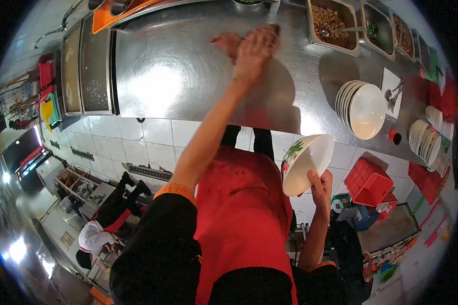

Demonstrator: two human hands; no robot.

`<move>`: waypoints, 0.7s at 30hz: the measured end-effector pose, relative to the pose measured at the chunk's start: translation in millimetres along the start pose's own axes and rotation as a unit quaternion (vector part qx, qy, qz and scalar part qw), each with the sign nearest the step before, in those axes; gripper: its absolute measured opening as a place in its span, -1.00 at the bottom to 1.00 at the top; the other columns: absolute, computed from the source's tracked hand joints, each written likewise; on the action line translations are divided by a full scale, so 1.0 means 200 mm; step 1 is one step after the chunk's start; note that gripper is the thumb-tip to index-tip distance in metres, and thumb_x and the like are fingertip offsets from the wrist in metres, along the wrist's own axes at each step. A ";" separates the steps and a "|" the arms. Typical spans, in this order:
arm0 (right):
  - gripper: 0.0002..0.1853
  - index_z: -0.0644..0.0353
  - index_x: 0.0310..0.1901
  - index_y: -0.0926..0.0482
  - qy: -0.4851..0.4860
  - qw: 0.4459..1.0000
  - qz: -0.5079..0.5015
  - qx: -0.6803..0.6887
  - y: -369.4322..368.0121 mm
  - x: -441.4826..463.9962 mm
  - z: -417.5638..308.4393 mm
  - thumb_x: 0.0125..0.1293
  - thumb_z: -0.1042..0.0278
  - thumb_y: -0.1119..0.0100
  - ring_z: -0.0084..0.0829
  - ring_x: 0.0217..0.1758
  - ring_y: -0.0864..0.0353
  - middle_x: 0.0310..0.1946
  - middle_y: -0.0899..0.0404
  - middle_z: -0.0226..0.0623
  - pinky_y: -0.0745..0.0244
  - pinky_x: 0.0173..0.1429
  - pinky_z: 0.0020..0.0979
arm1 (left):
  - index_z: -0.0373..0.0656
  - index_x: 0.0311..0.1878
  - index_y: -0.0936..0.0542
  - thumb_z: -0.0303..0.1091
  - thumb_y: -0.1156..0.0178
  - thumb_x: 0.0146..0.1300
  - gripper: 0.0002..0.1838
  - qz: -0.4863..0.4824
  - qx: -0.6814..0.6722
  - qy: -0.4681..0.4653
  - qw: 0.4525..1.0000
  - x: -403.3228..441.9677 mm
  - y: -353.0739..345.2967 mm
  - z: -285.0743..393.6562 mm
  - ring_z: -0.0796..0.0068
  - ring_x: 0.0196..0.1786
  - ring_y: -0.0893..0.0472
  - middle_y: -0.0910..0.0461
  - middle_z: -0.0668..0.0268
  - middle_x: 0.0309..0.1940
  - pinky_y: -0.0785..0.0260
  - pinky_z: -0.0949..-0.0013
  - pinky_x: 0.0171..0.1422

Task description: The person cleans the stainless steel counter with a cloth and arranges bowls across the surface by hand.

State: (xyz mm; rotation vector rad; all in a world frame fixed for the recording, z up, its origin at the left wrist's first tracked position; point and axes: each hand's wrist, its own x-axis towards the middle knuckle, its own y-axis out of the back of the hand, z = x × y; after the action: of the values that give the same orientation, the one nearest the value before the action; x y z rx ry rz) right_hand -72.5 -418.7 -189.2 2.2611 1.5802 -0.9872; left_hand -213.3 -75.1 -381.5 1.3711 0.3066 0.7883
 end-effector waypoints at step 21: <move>-0.70 0.38 -0.09 -0.53 0.104 0.992 0.015 -0.066 -0.20 0.23 -0.03 0.60 0.24 0.00 -0.43 -0.61 -0.60 -0.50 -0.63 -0.21 -0.53 -0.54 -0.38 | -0.30 -0.06 -0.67 -0.22 0.06 0.50 -0.62 -0.110 -0.641 0.278 0.706 -0.99 0.33 0.34 0.43 -0.06 -0.64 -0.71 0.19 -0.13 -0.49 0.32 0.01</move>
State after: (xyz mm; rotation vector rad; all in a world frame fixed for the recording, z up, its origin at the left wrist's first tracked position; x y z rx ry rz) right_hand -96.4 -366.1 -206.0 2.3503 1.6319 -0.6367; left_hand -332.3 -256.6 -352.4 -0.2582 0.2727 0.8987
